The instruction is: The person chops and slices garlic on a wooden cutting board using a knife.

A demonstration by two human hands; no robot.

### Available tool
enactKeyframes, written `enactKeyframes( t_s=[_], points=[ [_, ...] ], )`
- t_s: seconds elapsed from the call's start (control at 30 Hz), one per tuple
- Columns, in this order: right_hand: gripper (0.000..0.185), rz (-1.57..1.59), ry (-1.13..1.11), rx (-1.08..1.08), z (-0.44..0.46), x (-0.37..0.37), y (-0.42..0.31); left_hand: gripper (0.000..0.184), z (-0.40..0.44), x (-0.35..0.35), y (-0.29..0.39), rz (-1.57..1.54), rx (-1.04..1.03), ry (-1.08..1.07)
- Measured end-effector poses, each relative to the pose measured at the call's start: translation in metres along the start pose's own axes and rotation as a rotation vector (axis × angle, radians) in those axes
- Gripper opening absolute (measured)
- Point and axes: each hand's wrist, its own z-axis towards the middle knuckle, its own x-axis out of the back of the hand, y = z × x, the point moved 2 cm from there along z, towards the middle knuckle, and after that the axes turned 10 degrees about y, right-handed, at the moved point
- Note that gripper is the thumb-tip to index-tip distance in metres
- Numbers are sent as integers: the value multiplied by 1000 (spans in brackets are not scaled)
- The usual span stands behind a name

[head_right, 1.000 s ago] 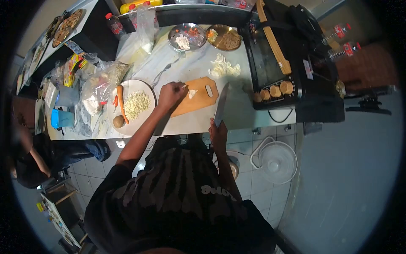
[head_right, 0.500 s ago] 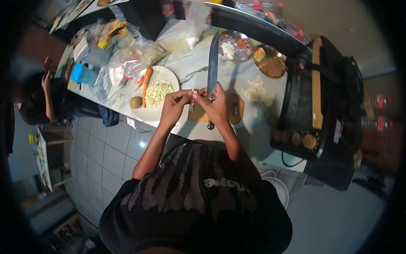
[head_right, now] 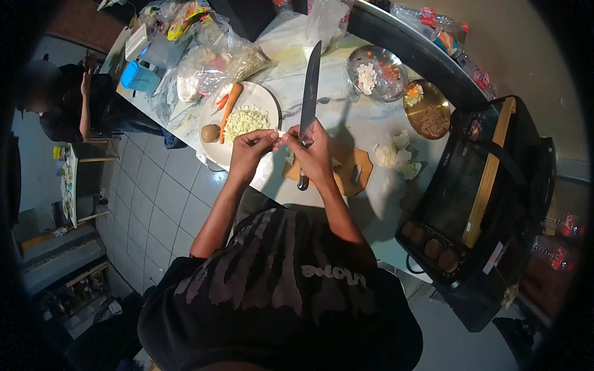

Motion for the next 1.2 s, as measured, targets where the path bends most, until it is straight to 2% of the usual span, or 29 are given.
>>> enactKeyframes(
  t_s=[0.27, 0.33, 0.43, 0.5, 0.6, 0.73, 0.77, 0.83, 0.9, 0.93, 1.0, 1.1, 1.2],
  points=[
    [20, -14, -42, -158, 3, 7, 5, 16, 3, -1, -19, -139, 92, 54],
    [21, 47, -48, -173, 5, 10, 12, 15, 6, 1, -25, -136, 59, 19],
    [22, 53, -46, -148, 4, 8, 6, 13, 4, 1, -24, 66, -23, 21],
    [24, -148, -79, -82, 0, 7, -1, 12, 3, 1, -26, 77, -34, 18],
    [27, -83, -45, -78, -3, 8, 10, 12, 1, 2, -32, 39, -36, 30],
    [31, -30, -6, -60, -5, 10, 25, 13, -6, 2, -28, 180, -90, 58],
    [32, -52, -40, 10, -6, 8, 25, 13, -7, 2, -26, 221, -119, 66],
    [32, -73, -71, 79, -8, 8, 30, 13, -7, 3, -29, 203, -120, 62],
    [32, -80, -28, 42, -7, 8, 35, 13, -6, 4, -32, 185, -121, 59],
    [32, -79, -26, 43, -9, 10, 36, 14, -6, 4, -36, 106, -53, 61],
    [31, 24, 30, -123, -11, 12, 31, 15, -4, 4, -44, 28, 11, 61],
    [32, 132, -2, -92, -10, 17, 43, 17, -5, 3, -50, -8, 29, 1],
    [32, -48, -8, -22, -11, 19, 44, 18, -8, -2, -49, 12, -12, -16]
  ],
)
